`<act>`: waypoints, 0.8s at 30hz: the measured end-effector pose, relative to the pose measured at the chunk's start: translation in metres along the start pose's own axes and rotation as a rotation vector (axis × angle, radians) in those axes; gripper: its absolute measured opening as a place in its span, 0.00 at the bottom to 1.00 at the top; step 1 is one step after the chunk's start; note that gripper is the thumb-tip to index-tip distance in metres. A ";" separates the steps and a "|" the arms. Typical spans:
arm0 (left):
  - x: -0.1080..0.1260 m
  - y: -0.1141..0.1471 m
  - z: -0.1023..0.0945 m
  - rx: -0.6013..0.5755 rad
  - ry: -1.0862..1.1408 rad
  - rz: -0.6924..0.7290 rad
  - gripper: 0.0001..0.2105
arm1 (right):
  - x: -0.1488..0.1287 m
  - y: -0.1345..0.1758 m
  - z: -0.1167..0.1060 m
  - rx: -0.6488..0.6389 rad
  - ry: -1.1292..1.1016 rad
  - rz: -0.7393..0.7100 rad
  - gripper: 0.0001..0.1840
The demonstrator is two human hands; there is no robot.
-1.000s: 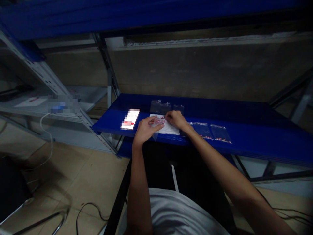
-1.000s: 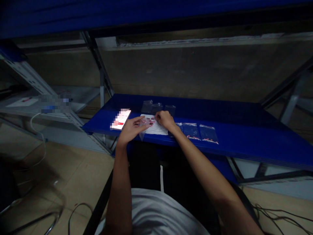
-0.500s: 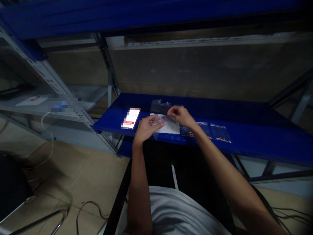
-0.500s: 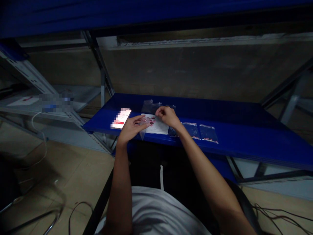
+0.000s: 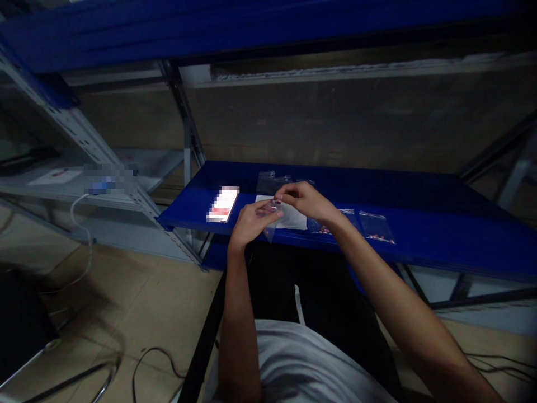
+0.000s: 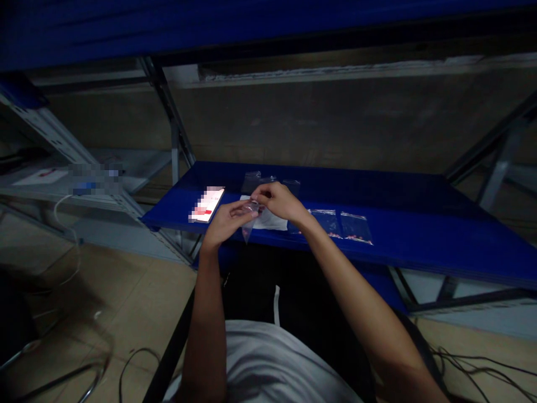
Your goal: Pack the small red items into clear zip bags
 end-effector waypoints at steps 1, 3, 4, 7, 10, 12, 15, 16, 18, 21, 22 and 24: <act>-0.001 0.000 -0.001 0.014 -0.005 -0.015 0.24 | 0.003 0.000 -0.002 0.023 -0.003 0.006 0.13; -0.003 0.000 -0.004 0.042 -0.030 -0.035 0.26 | 0.014 -0.001 -0.006 0.070 0.012 0.036 0.13; -0.004 0.000 -0.005 0.053 -0.042 -0.039 0.27 | 0.021 -0.002 -0.007 0.092 0.037 0.060 0.13; -0.007 0.000 -0.008 0.065 -0.052 -0.045 0.29 | 0.044 -0.005 -0.006 0.133 0.158 0.135 0.11; -0.010 0.000 -0.009 0.069 -0.061 -0.037 0.29 | 0.061 -0.005 0.004 0.130 0.269 0.169 0.11; -0.013 -0.001 -0.009 0.076 -0.070 -0.037 0.29 | 0.068 -0.005 0.013 0.122 0.309 0.161 0.12; -0.014 -0.001 -0.010 0.081 -0.085 -0.038 0.29 | 0.073 -0.004 0.024 0.117 0.352 0.123 0.14; -0.014 -0.002 -0.010 0.080 -0.089 -0.038 0.29 | 0.074 -0.004 0.026 0.126 0.375 0.120 0.14; -0.013 -0.002 -0.011 0.080 -0.095 -0.042 0.29 | 0.076 -0.004 0.028 0.143 0.431 0.137 0.14; -0.012 -0.002 -0.012 0.093 -0.096 -0.059 0.30 | 0.077 -0.005 0.030 0.132 0.493 0.181 0.13; -0.012 -0.002 -0.012 0.098 -0.092 -0.064 0.29 | 0.077 -0.006 0.031 0.122 0.504 0.193 0.13; -0.012 -0.002 -0.012 0.103 -0.081 -0.072 0.29 | 0.076 -0.006 0.032 0.114 0.524 0.218 0.13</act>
Point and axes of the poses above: each hand's wrist, its own y-axis away from the middle knuckle, its own z-axis out of the palm, x = y × z, the point moved 4 cm from there along -y, towards the middle knuckle, and after that the axes turned 8 degrees about z, right-handed, at the moved point
